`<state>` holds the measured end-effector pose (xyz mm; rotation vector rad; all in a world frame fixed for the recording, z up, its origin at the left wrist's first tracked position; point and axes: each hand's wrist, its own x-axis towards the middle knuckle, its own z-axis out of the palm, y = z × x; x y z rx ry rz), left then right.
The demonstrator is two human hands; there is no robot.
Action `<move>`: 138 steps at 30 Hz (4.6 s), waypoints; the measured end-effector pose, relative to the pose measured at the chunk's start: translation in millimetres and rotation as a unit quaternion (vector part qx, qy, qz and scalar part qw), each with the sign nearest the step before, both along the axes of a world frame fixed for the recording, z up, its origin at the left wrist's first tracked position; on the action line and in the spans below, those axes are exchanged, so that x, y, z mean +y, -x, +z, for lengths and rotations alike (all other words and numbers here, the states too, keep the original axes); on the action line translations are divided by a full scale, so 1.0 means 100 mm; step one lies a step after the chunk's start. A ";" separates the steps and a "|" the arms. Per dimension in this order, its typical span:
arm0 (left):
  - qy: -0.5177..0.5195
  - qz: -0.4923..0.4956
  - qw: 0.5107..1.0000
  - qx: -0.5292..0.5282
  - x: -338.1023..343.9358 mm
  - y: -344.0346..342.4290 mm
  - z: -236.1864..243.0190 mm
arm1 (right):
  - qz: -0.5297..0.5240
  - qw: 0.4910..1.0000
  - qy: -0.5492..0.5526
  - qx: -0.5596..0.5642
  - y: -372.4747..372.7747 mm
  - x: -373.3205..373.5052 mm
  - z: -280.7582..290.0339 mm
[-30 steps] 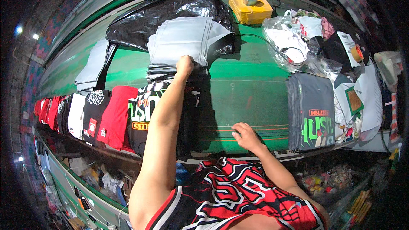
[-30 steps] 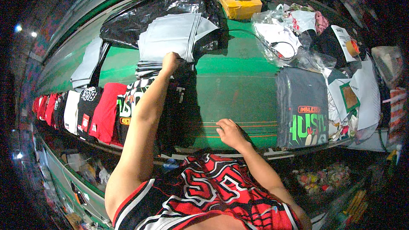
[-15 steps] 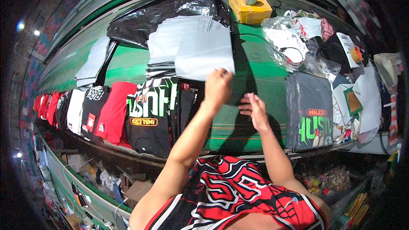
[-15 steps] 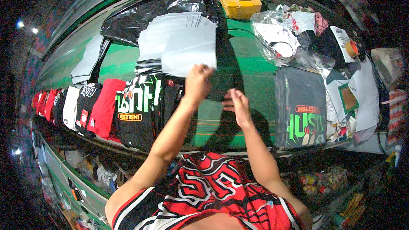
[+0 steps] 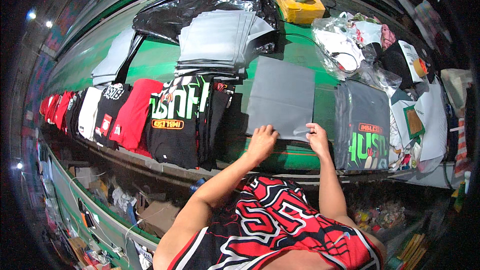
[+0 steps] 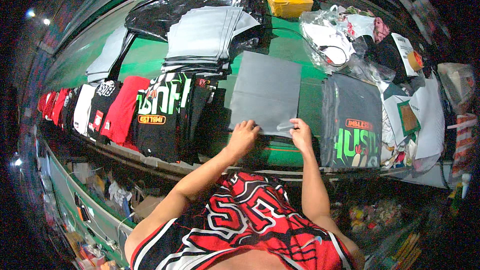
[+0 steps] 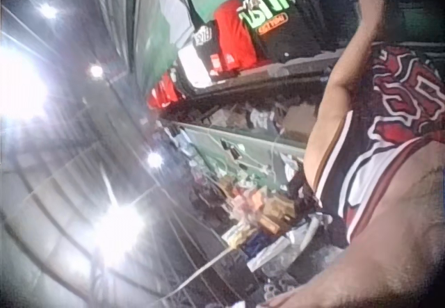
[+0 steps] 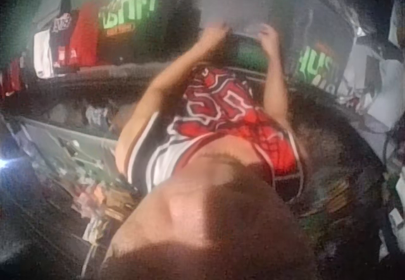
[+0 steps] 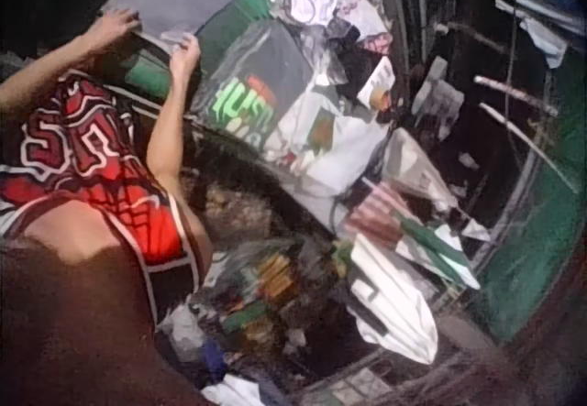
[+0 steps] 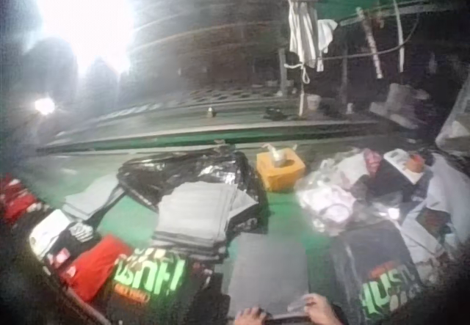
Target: The person folds t-shirts and places each into a clear plastic bag on a green worktable. The person repeatedly picks up a folded shirt, inserts it into a bag, smooths the bag, and sets it aside, continuing this sequence with multiple shirts.
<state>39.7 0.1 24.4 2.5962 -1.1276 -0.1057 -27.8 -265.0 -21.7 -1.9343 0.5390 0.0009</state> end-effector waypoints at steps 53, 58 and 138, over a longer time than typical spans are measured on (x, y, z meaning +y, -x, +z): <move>0.145 -0.024 0.987 -0.061 0.56 -2.26 1.57 | 0.075 0.858 -0.506 -0.051 -0.82 2.66 1.23; -0.133 0.123 0.983 0.005 0.88 -2.44 1.17 | -0.017 0.917 -0.375 -0.134 -0.88 2.97 1.00; 0.309 0.064 0.876 0.365 -0.03 -0.30 0.06 | 0.114 0.960 0.249 0.065 -0.12 0.95 0.98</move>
